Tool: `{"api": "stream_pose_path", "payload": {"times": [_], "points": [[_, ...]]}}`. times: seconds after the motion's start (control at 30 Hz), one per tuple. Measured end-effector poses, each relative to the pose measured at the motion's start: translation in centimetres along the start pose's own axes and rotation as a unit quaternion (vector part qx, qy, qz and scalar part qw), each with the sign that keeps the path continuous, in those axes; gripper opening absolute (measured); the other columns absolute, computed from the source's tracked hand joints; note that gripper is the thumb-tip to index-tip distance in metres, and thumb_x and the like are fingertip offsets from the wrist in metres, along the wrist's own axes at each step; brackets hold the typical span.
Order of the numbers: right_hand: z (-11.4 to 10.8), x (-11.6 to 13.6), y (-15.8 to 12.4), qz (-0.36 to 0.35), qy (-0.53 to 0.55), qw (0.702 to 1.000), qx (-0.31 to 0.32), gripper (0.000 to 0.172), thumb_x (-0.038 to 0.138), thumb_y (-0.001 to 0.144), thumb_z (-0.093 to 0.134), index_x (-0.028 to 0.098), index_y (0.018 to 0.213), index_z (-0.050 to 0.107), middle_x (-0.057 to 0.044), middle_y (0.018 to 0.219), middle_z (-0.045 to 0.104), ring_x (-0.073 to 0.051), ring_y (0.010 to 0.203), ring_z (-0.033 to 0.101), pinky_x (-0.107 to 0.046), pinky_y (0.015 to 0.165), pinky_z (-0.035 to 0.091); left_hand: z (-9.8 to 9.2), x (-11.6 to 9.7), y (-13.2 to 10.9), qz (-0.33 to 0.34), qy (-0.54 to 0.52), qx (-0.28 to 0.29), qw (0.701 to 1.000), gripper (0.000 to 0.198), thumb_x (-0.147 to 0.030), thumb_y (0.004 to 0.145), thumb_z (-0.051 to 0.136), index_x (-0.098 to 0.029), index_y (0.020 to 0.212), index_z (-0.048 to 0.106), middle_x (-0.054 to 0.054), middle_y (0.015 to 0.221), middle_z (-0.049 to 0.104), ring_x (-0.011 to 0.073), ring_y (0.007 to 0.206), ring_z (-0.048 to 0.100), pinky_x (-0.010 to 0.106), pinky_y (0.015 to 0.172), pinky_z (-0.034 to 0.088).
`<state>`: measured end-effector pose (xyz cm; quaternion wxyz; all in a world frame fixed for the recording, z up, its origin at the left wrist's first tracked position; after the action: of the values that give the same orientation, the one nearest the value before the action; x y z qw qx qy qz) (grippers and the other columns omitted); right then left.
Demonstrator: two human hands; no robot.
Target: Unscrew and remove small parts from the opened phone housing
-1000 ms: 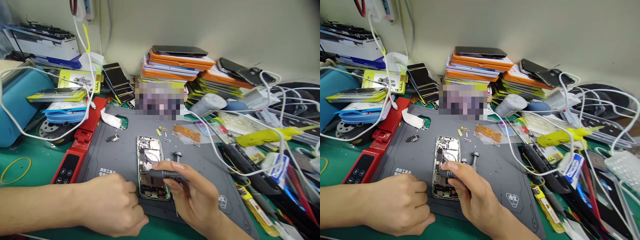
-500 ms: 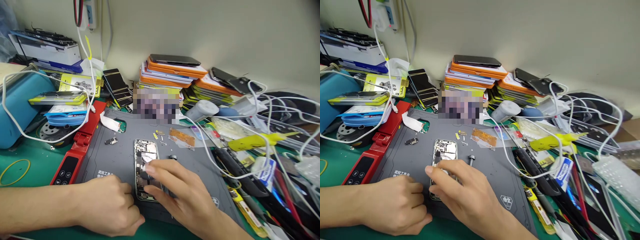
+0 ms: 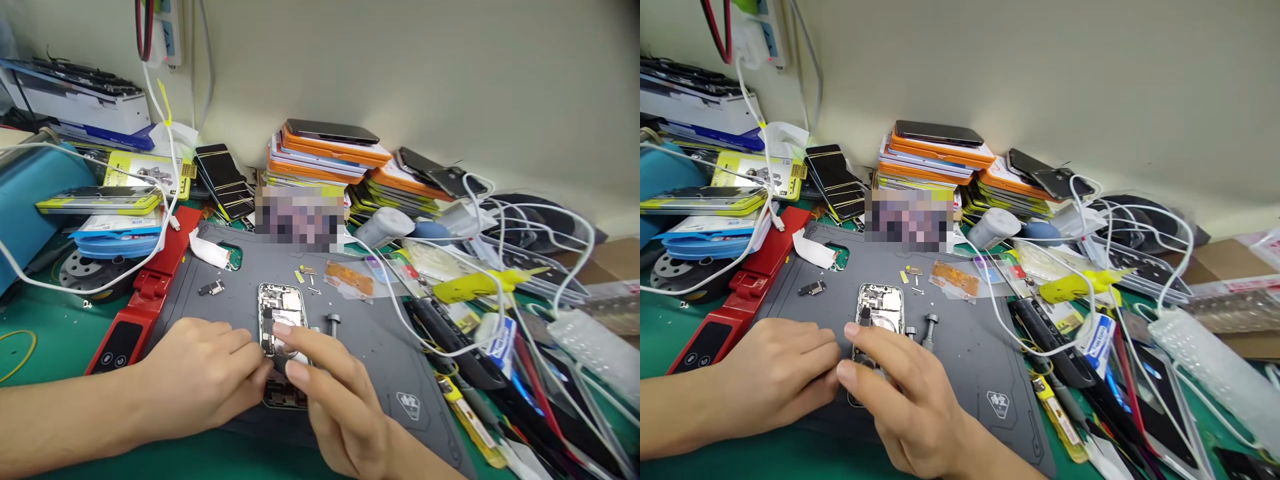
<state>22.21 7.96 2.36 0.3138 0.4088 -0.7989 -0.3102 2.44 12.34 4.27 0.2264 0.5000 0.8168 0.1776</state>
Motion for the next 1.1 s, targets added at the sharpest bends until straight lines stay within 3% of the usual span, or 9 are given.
{"api": "stream_pose_path", "payload": {"times": [0.1,0.27,0.37,0.47,0.63,0.83,1.0,1.1], "points": [[0.0,0.0,0.0,-0.007,-0.002,1.000,-0.015,0.063,-0.001,0.094,0.049,0.010,0.157,0.049,-0.021,0.146,0.067,-0.026,0.147,0.062,-0.044,0.112,0.064,0.1,0.0,0.1,-0.019,0.018,0.025,0.999,0.042,-0.022,0.116,0.038,-0.021,0.079,0.058,-0.003,0.068,0.059,0.0154,0.053,0.054,0.036,0.048,0.033],[-0.1,-0.6,-0.1,0.050,0.026,0.998,-0.008,0.077,-0.005,0.092,0.051,0.015,0.165,0.040,-0.021,0.145,0.069,-0.027,0.138,0.069,-0.045,0.103,0.069,0.4,-0.1,0.0,-0.030,0.019,0.062,0.997,0.036,-0.024,0.119,0.035,-0.020,0.095,0.063,-0.003,0.077,0.061,0.0159,0.061,0.061,0.035,0.051,0.037],[-0.1,-0.9,-0.3,0.092,0.042,0.995,-0.020,0.075,0.000,0.096,0.059,0.021,0.165,0.041,-0.016,0.125,0.077,-0.026,0.112,0.080,-0.043,0.091,0.072,0.6,-0.1,-0.2,-0.019,0.025,0.088,0.996,0.033,-0.026,0.120,0.038,-0.020,0.101,0.064,-0.002,0.082,0.064,0.0168,0.065,0.065,0.036,0.051,0.037],[-0.1,-1.0,-0.6,0.127,0.084,0.987,-0.040,0.075,0.000,0.099,0.064,0.024,0.166,0.040,-0.010,0.110,0.079,-0.022,0.091,0.081,-0.036,0.082,0.072,0.7,-0.1,-0.3,-0.001,0.034,0.101,0.994,0.031,-0.028,0.120,0.042,-0.020,0.100,0.064,-0.001,0.086,0.067,0.0177,0.066,0.066,0.037,0.050,0.036],[-0.2,-0.7,-1.2,0.149,0.158,0.974,-0.057,0.077,-0.001,0.101,0.059,0.026,0.169,0.036,-0.012,0.119,0.078,-0.024,0.108,0.081,-0.038,0.086,0.074,0.6,-0.1,-0.6,0.014,0.025,0.106,0.994,0.028,-0.023,0.120,0.044,-0.019,0.104,0.066,-0.001,0.090,0.069,0.0148,0.068,0.066,0.033,0.053,0.039],[-1.2,-0.8,-1.3,0.168,0.123,0.970,-0.124,0.074,0.006,0.102,0.062,0.031,0.169,0.040,-0.010,0.113,0.079,-0.024,0.090,0.081,-0.042,0.081,0.074,0.5,-0.1,-0.6,0.020,0.019,0.112,0.993,0.027,-0.025,0.120,0.044,-0.019,0.102,0.063,-0.001,0.089,0.067,0.0147,0.069,0.063,0.030,0.055,0.037],[-0.8,-1.2,-1.4,0.174,0.115,0.974,-0.088,0.077,0.004,0.103,0.058,0.030,0.171,0.034,-0.009,0.110,0.074,-0.021,0.091,0.077,-0.037,0.077,0.071,0.5,-0.3,-0.5,0.013,0.023,0.104,0.994,0.022,-0.015,0.115,0.044,-0.020,0.099,0.059,-0.002,0.081,0.062,0.0177,0.063,0.055,0.035,0.054,0.033],[-0.3,-1.2,-1.5,0.159,0.125,0.977,-0.075,0.072,0.002,0.103,0.057,0.027,0.167,0.038,-0.009,0.108,0.075,-0.020,0.091,0.076,-0.035,0.077,0.071,0.5,-0.5,-0.5,0.018,0.037,0.104,0.994,0.023,-0.017,0.112,0.045,-0.020,0.094,0.059,-0.001,0.076,0.060,0.0178,0.060,0.053,0.035,0.053,0.030]]}}
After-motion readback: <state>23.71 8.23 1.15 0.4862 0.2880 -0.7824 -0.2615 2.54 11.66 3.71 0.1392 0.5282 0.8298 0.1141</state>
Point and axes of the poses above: each hand's wrist, its own y-axis towards the middle knuckle, its own z-axis out of the palm, x = y × z, the point moved 3 cm from there along y, towards the middle knuckle
